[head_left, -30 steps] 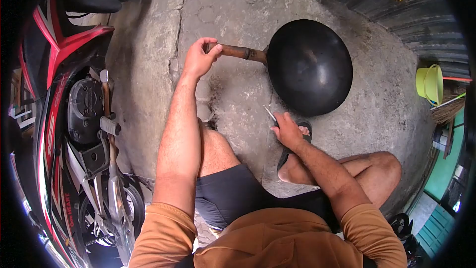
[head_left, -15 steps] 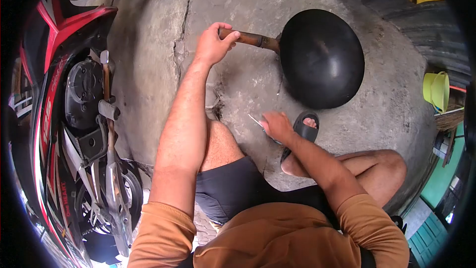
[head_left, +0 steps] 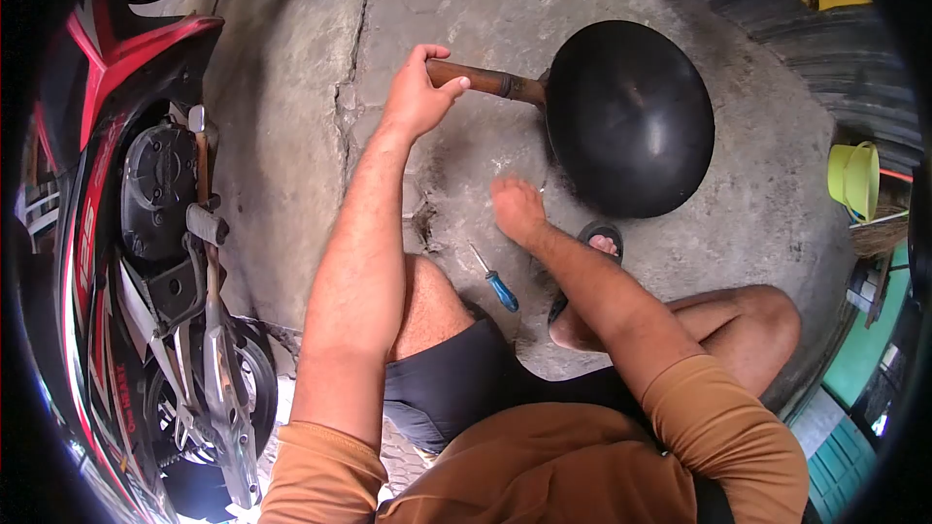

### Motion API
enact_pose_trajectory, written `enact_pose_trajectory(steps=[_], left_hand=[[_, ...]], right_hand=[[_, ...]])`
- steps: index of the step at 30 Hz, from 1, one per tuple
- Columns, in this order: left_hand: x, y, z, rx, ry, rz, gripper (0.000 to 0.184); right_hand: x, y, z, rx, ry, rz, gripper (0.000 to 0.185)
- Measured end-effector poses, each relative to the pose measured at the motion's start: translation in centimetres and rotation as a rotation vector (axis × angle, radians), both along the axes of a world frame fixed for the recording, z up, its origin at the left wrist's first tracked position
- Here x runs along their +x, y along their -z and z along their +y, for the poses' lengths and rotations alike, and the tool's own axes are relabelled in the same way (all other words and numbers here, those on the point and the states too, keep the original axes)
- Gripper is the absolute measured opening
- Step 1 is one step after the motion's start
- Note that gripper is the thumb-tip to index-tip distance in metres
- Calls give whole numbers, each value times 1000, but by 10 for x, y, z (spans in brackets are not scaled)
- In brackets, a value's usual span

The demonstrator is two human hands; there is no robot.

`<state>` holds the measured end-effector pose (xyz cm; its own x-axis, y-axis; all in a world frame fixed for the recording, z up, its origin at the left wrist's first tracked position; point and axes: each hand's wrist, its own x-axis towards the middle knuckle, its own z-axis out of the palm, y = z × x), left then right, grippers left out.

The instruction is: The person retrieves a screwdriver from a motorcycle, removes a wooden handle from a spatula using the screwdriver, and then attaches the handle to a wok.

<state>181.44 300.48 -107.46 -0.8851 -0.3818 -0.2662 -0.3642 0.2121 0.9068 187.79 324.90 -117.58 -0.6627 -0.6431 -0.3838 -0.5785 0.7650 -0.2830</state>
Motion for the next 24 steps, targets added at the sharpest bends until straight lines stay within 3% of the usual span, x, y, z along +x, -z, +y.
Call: enact_pose_trajectory(steps=[3,6,8,9,11,13,17,24], left_hand=[[-1,2,-3,-42,19,0,47],[-3,-5,-3,-12,21,-52,47],[-5,-12,-3,38,21,-91,46],[-5,-15,-3,36,34,-104,43],[-5,-15,-5,32,54,-118,40],[-6,-11,-6,83,34,-64,39],[-9,-6,-9,76,44,-51,38],[-11,-5,-11,54,71,-20,39]], right_hand=[[-1,2,2,36,-55,-29,18],[-7,-5,-1,-82,48,-50,14],[-15,-21,-4,-455,257,-115,10],[-21,-39,-6,-452,266,-116,10],[-43,-83,-14,-770,546,-141,9],[-69,-103,-11,-892,626,-59,11],[-111,-126,0,-879,723,-91,11],[-145,-127,-7,-781,566,-154,12]])
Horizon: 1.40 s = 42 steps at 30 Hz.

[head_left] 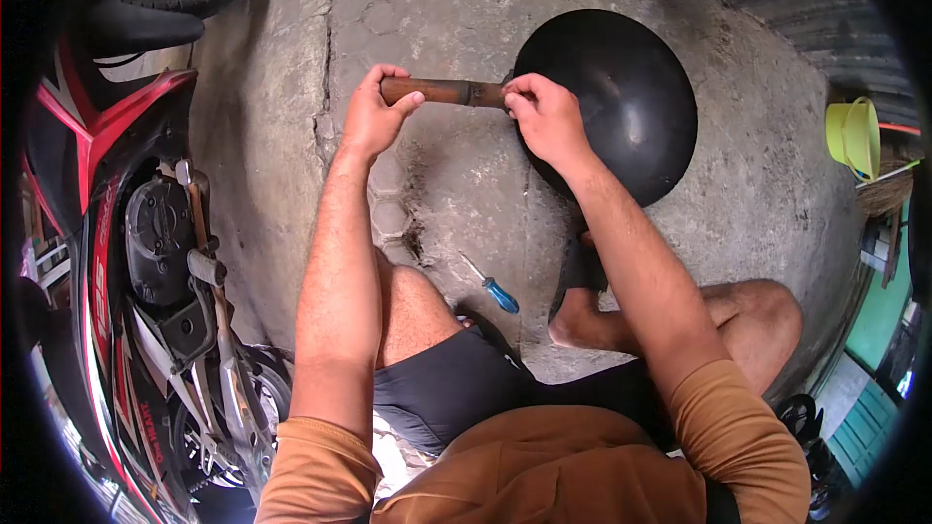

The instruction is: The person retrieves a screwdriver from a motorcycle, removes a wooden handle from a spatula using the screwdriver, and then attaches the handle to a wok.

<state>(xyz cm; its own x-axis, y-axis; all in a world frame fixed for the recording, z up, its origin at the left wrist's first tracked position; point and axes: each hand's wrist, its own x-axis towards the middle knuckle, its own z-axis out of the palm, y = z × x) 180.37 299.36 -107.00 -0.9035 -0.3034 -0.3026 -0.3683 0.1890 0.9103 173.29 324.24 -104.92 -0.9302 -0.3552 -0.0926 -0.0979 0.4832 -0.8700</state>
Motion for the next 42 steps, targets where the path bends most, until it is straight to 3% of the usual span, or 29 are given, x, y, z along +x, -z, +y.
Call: enact_pose_trajectory(steps=[3,5,7,14,21,30,42], left_hand=[[0,1,1,-90,-2,-13,41],[0,-3,5,-101,-16,-8,42],[2,-13,12,-222,-31,8,43],[4,1,10,-231,-53,31,50],[2,-1,10,-113,-81,7,51],[0,-8,14,16,-134,-5,48],[-1,-2,16,197,-176,13,45]], right_hand=[[-18,6,-14,42,-120,64,13],[-27,9,-21,106,-209,-72,12],[-29,10,-25,110,-212,-137,12],[-35,17,-32,159,-164,-177,12],[-38,12,-35,251,-185,-149,13],[-42,20,-38,163,-184,-286,10],[-37,23,-44,243,-143,-192,12]])
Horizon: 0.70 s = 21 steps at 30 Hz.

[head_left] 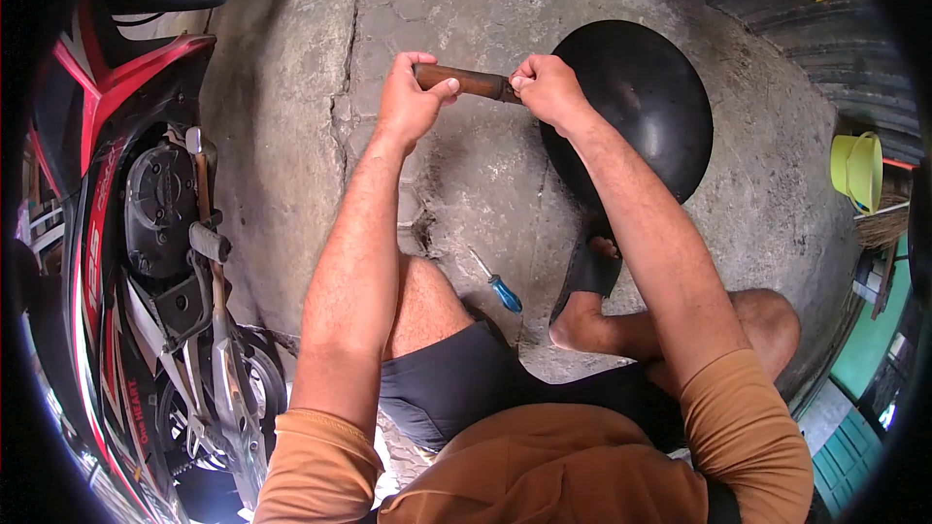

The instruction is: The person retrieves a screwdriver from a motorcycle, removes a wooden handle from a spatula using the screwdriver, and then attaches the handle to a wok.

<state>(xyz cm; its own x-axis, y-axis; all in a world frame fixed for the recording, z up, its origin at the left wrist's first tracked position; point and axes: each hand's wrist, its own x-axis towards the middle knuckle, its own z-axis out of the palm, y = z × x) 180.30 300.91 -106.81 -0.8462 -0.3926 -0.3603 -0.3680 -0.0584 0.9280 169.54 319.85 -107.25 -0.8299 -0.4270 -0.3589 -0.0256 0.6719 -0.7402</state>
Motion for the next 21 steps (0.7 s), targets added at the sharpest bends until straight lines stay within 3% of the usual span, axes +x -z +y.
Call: enact_pose_trajectory(steps=[21], left_hand=[[7,3,5,59,-48,47,43]], right_hand=[[4,-2,1,30,-36,32,6]])
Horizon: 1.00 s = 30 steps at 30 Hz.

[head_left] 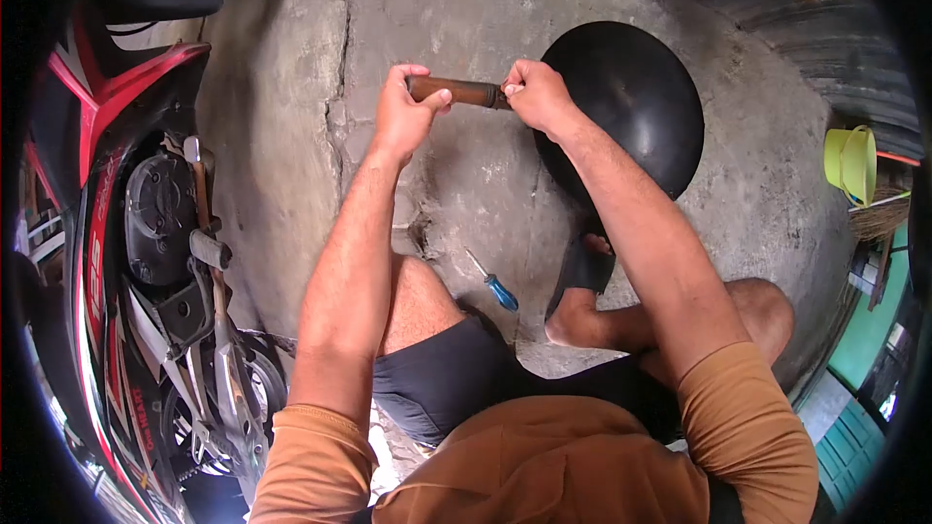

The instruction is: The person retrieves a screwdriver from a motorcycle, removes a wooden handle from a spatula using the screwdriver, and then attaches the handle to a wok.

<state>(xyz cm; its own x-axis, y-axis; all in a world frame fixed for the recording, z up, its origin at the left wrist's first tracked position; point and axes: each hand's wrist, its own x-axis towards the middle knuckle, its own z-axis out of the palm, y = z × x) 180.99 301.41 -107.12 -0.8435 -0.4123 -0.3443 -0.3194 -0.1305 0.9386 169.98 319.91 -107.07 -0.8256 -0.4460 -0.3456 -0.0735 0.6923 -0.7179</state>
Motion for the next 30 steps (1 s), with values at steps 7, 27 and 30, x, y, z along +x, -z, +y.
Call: enact_pose_trajectory(steps=[7,27,30], left_hand=[[9,-13,-9,-19,152,-143,43],[36,-39,74,52,653,-709,37],[32,-41,73,38,670,-717,38]], right_hand=[[-1,-2,9,-72,-28,-132,7],[53,-24,74,-93,-131,-414,8],[51,-31,75,-69,-95,-428,9]])
